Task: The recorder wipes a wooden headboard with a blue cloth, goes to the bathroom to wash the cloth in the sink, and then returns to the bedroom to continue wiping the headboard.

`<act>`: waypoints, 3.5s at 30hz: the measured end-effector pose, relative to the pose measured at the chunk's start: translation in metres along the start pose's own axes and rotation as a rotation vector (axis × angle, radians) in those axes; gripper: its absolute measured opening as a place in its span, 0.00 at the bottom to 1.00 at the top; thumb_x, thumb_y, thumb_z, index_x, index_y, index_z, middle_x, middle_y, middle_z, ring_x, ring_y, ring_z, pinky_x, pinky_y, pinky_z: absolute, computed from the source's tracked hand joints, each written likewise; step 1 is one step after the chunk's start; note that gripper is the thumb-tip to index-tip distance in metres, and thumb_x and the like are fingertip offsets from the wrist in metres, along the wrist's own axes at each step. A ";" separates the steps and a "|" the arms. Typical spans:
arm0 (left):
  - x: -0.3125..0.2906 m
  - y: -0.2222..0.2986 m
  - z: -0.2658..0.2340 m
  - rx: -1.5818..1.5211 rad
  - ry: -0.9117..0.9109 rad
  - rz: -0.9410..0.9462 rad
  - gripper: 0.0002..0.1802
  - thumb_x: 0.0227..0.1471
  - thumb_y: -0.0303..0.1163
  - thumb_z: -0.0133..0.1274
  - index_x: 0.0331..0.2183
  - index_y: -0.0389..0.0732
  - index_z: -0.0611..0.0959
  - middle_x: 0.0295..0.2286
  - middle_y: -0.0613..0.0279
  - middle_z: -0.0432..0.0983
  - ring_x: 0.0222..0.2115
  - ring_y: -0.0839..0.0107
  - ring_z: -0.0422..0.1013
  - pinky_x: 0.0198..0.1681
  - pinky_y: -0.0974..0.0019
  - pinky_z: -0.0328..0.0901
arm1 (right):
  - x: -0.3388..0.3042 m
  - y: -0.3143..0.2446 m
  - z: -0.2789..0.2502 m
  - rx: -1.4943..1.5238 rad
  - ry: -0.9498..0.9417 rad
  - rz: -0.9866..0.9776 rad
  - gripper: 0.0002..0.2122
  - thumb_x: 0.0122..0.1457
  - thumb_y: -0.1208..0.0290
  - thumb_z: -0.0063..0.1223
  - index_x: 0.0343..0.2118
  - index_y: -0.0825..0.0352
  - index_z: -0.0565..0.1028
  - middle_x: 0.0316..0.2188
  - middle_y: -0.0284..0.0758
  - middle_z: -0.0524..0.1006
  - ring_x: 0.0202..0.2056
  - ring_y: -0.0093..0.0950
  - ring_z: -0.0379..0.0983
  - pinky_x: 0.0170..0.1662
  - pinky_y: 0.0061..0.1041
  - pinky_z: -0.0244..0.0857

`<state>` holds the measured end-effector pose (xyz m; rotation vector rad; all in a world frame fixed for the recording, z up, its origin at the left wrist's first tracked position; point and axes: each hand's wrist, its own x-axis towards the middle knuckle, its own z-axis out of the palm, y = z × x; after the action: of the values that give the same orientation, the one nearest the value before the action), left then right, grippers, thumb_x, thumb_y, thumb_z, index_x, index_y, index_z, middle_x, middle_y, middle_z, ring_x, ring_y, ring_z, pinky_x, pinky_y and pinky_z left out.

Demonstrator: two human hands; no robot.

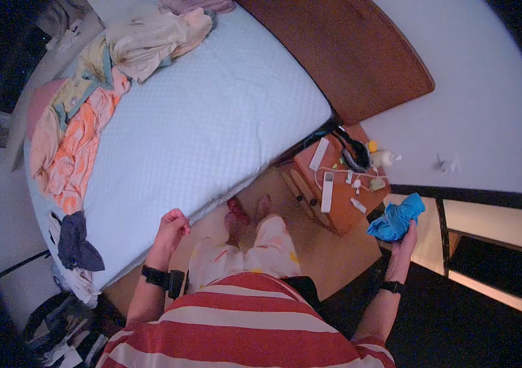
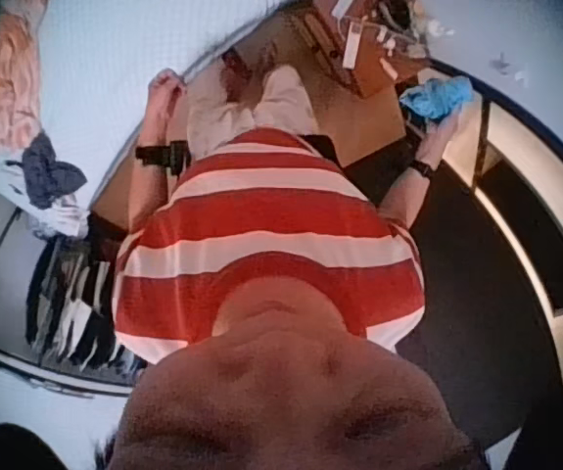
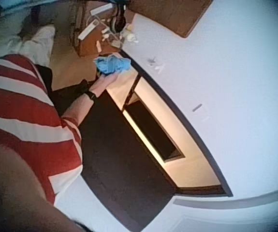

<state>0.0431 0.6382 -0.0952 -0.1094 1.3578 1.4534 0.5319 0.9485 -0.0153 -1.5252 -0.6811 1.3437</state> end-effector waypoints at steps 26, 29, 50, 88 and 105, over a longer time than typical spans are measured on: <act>-0.047 -0.072 0.077 0.297 0.036 -0.076 0.01 0.44 0.25 0.50 0.23 0.39 0.75 0.17 0.67 0.69 0.16 0.77 0.65 0.21 0.74 0.63 | -0.021 0.153 -0.235 -1.293 -0.015 -0.011 0.19 0.35 0.67 0.58 0.32 0.72 0.70 0.26 0.43 0.73 0.30 0.31 0.71 0.33 0.28 0.64; -0.063 -0.078 0.085 0.295 0.033 -0.021 0.01 0.45 0.25 0.50 0.24 0.39 0.75 0.17 0.67 0.69 0.16 0.77 0.65 0.20 0.74 0.62 | 0.000 0.159 -0.253 -1.270 -0.030 0.038 0.20 0.36 0.67 0.58 0.32 0.74 0.70 0.28 0.44 0.74 0.31 0.32 0.71 0.33 0.29 0.65; -0.056 -0.075 0.192 0.547 -0.258 0.176 0.09 0.51 0.26 0.40 0.31 0.36 0.76 0.17 0.65 0.71 0.18 0.78 0.67 0.22 0.77 0.63 | 0.031 0.131 -0.227 -1.184 -0.156 0.136 0.19 0.38 0.67 0.57 0.33 0.72 0.70 0.27 0.43 0.73 0.28 0.35 0.72 0.29 0.31 0.66; 0.579 0.083 0.213 1.191 0.386 0.565 0.10 0.36 0.32 0.55 0.27 0.44 0.79 0.16 0.60 0.73 0.20 0.65 0.70 0.26 0.66 0.64 | -0.105 0.060 -0.074 -0.990 0.494 0.955 0.13 0.42 0.67 0.51 0.31 0.67 0.72 0.26 0.38 0.72 0.28 0.35 0.69 0.29 0.30 0.63; 0.520 0.011 0.191 0.916 0.216 0.416 0.08 0.38 0.32 0.51 0.17 0.37 0.79 0.10 0.67 0.69 0.13 0.79 0.65 0.17 0.74 0.60 | -0.168 0.092 -0.101 -0.765 0.567 0.948 0.14 0.43 0.66 0.52 0.32 0.68 0.71 0.23 0.35 0.71 0.24 0.31 0.67 0.26 0.29 0.62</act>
<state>-0.0674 1.1028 -0.3754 0.6556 2.1938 1.0182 0.5714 0.7367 -0.0348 -2.9363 -0.0420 1.1989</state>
